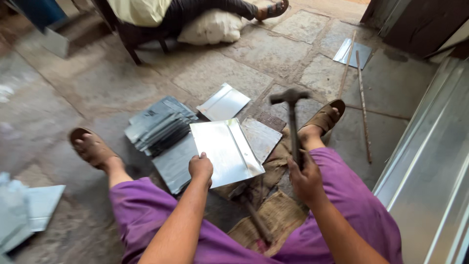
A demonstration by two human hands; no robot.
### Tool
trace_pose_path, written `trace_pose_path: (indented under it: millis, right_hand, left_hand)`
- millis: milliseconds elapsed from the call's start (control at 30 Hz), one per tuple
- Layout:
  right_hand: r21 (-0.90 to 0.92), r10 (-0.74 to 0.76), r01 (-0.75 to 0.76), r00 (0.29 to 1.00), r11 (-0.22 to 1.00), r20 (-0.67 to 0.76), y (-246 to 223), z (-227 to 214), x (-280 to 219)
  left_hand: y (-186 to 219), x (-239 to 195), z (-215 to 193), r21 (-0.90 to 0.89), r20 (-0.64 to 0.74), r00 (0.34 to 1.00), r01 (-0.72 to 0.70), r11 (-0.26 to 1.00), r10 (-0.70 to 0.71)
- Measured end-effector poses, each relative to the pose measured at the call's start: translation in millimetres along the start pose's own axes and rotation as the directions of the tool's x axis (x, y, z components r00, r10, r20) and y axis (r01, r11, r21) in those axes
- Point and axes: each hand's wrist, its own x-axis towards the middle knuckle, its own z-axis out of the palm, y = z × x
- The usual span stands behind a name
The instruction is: The person uses a hammer to flatten and straighten small square metal sheets while sitting on the floor. They handle the sheets one by one, striking the edges and surfaces on a wooden block.
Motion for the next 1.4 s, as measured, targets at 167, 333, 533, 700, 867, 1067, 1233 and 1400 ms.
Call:
trace_pose_path:
  millis: [167,333,533,700,867,1067,1233,1400]
  right_hand:
    - [0.153,-0.223,0.212,0.973,0.965,0.06,-9,-7,-4]
    - [0.138,-0.345,0.35,0.937,0.926,-0.062,-17,-26,11]
    - [0.132,-0.65,0.646,0.76,0.752,-0.019,-48,-42,29]
    - [-0.483,-0.358,0.355,0.929,0.8,0.089,57,-4,25]
    - [-0.779,0.299,-0.205,0.954,0.593,-0.024,70,9,31]
    - [-0.198,-0.415,0.426,0.905,0.883,0.094,-15,-15,19]
    - [0.174,-0.777,0.776,0.625,0.607,-0.073,-7,-24,25]
    - [-0.705,-0.027,0.067,0.997,0.706,0.067,77,-8,19]
  left_hand:
    - [5,26,45,0.092,-0.011,0.998,0.059,0.994,-0.058]
    - [23,38,56,0.364,0.074,0.994,-0.1,0.926,0.078]
    - [54,37,50,0.447,0.139,0.989,-0.112,0.887,0.055]
    - [57,37,50,0.48,0.156,0.985,-0.138,0.866,0.07]
    - [65,33,54,0.519,0.171,0.984,-0.137,0.844,0.054]
    - [56,30,49,0.555,0.171,0.985,-0.113,0.824,0.02]
    - [51,30,49,0.576,0.181,0.98,-0.175,0.799,0.084]
    - [49,32,48,0.577,0.179,0.981,-0.162,0.8,0.07]
